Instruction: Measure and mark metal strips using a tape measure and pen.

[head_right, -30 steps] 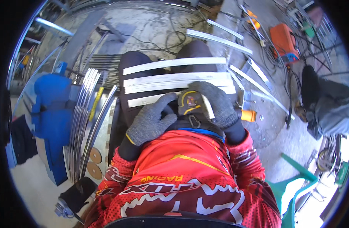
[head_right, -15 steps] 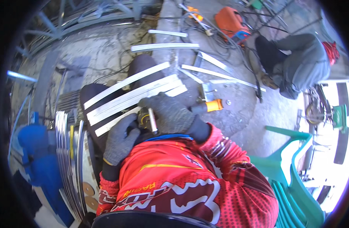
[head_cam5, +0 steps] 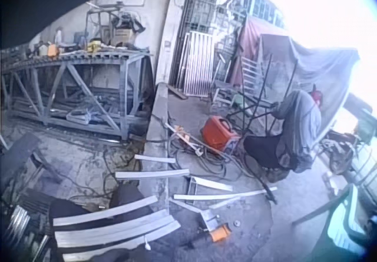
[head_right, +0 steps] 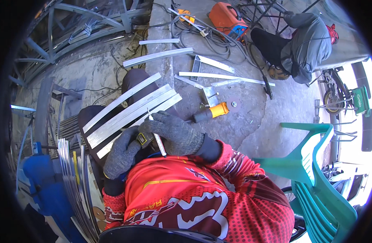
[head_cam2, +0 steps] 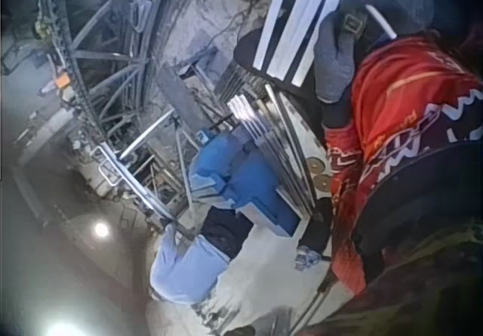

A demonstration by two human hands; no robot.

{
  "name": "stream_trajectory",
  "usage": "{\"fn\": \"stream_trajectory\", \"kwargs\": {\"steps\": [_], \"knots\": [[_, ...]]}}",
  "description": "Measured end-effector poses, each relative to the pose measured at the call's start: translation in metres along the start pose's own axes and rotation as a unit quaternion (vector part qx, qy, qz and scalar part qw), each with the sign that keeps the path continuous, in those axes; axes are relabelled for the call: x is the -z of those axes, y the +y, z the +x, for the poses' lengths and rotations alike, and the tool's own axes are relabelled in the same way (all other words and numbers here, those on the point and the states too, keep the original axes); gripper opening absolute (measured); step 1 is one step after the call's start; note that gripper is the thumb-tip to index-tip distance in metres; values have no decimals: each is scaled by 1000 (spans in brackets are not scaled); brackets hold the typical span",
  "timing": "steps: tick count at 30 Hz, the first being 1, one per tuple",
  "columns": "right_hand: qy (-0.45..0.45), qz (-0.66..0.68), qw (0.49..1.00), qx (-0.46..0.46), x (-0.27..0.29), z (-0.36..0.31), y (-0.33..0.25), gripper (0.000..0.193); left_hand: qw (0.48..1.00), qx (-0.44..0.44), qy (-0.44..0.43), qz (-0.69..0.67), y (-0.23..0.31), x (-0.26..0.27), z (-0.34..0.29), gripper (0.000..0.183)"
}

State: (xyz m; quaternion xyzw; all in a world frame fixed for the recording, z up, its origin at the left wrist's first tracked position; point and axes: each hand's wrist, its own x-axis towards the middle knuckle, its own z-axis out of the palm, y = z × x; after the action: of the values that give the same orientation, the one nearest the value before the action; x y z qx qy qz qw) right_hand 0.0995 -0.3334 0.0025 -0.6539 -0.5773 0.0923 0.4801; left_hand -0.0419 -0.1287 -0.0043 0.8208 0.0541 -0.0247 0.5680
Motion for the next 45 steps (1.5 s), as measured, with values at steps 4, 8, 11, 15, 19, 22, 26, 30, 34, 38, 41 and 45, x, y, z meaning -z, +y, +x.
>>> {"fn": "stream_trajectory", "kwargs": {"steps": [4,8,11,15,19,22,26,30,34,38,41,45], "knots": [[16,-3,1000,2,6,-1,-1,49,998,-1,31,-52,-2,-8,5,40],[16,-40,999,-2,9,-3,-2,49,989,96,42,-101,34,-4,7,39],[19,-45,999,15,8,-3,0,54,990,88,62,-95,42,-2,8,40],[0,-89,996,-4,7,5,9,59,993,53,88,-59,47,4,11,39],[20,-160,986,-30,45,19,40,62,976,-74,203,20,67,36,23,39],[73,-183,979,-50,101,26,78,64,965,-56,253,40,70,107,13,33],[90,-184,975,-91,144,34,145,52,931,33,294,213,50,223,-25,30],[67,-199,963,-167,167,18,198,47,928,169,292,157,-14,243,-41,20],[46,-235,960,-147,171,15,216,40,928,239,249,138,-37,211,-31,11],[50,-227,963,-136,188,10,218,49,926,145,146,316,-70,202,-31,9],[38,-236,966,-102,199,16,219,50,937,105,143,301,-79,189,-21,11],[30,-221,969,-103,201,26,214,46,945,144,143,256,-93,193,-22,11]]}}
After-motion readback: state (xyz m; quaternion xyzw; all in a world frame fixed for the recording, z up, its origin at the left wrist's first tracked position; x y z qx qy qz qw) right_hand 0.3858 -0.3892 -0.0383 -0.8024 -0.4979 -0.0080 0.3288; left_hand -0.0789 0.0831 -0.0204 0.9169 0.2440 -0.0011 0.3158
